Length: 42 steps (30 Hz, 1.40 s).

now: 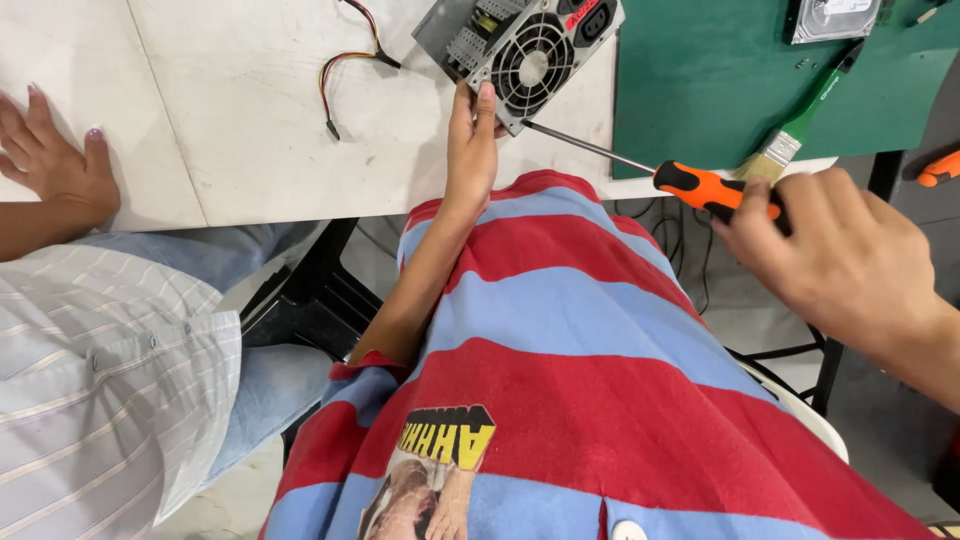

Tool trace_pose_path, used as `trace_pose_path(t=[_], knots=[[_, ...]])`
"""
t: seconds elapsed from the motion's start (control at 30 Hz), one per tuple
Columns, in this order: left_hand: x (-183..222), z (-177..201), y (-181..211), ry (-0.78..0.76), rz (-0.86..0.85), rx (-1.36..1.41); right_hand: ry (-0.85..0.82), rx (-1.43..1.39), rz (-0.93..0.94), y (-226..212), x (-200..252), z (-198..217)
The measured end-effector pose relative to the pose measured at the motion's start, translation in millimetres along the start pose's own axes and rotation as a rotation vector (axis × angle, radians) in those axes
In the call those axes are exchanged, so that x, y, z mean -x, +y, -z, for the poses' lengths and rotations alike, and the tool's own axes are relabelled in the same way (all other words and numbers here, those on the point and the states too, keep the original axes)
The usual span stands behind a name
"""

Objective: Performing a final internal inspection of a computer power supply unit by unscrewing and removing the casing.

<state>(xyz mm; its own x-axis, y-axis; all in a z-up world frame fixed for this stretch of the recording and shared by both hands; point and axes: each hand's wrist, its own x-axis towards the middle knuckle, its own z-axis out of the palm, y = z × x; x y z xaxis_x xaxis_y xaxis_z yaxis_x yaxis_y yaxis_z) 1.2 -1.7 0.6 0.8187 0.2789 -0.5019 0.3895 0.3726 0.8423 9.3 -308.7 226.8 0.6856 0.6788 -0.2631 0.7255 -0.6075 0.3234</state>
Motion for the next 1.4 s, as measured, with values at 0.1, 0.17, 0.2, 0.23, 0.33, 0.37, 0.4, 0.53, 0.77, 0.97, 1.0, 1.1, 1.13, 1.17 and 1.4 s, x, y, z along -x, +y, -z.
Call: trace_pose_path(t=[0.1, 0.17, 0.2, 0.23, 0.33, 0.37, 0.4, 0.53, 0.77, 0.97, 1.0, 1.1, 1.13, 1.17, 1.4], knots=[[1, 0, -1, 0.046, 0.058, -0.056, 0.223, 0.182, 0.168, -5, -28, 30], [3, -1, -3, 0.03, 0.01, -0.099, -0.763, -1.051, -0.793, -11, -66, 80], [0, 2, -5, 0.029, 0.011, -0.101, -0.764, -1.053, -0.794, -6, -63, 67], [-2, 2, -8, 0.041, 0.014, -0.1, -0.775, -1.284, -0.831, -1, -58, 54], [-2, 1, -8, 0.038, 0.018, -0.073, -0.808, -1.401, -0.865, -2, -54, 57], [-3, 4, -4, 0.027, 0.012, -0.051, -0.836, -1.288, -0.858, -6, -58, 65], [-3, 3, -2, 0.032, 0.009, -0.05, -0.834, -1.287, -0.852, -5, -47, 55], [2, 4, 2, 0.026, -0.002, -0.027, -0.479, -0.998, -0.446, -7, -36, 50], [-5, 8, -3, 0.01, -0.043, -0.063, -0.582, -1.741, -0.804, -20, -22, 8], [-6, 3, 4, 0.08, 0.09, -0.192, 0.384, 0.208, 0.443, -29, -33, 17], [-5, 5, 3, 0.082, 0.089, -0.196, 0.387, 0.204, 0.441, -29, -31, 8], [-5, 9, 2, 0.063, 0.111, -0.298, 0.171, 0.088, 0.204, -30, -32, -5], [-5, 10, 0, 0.067, 0.114, -0.356, -0.038, -0.478, -0.036, -30, -37, 0], [-6, 10, 0, 0.068, 0.113, -0.415, -0.238, -1.039, -0.295, -29, -43, 4], [-14, 20, -24, 0.014, 0.011, -0.329, -0.362, -1.865, -0.693, -66, -24, -19]])
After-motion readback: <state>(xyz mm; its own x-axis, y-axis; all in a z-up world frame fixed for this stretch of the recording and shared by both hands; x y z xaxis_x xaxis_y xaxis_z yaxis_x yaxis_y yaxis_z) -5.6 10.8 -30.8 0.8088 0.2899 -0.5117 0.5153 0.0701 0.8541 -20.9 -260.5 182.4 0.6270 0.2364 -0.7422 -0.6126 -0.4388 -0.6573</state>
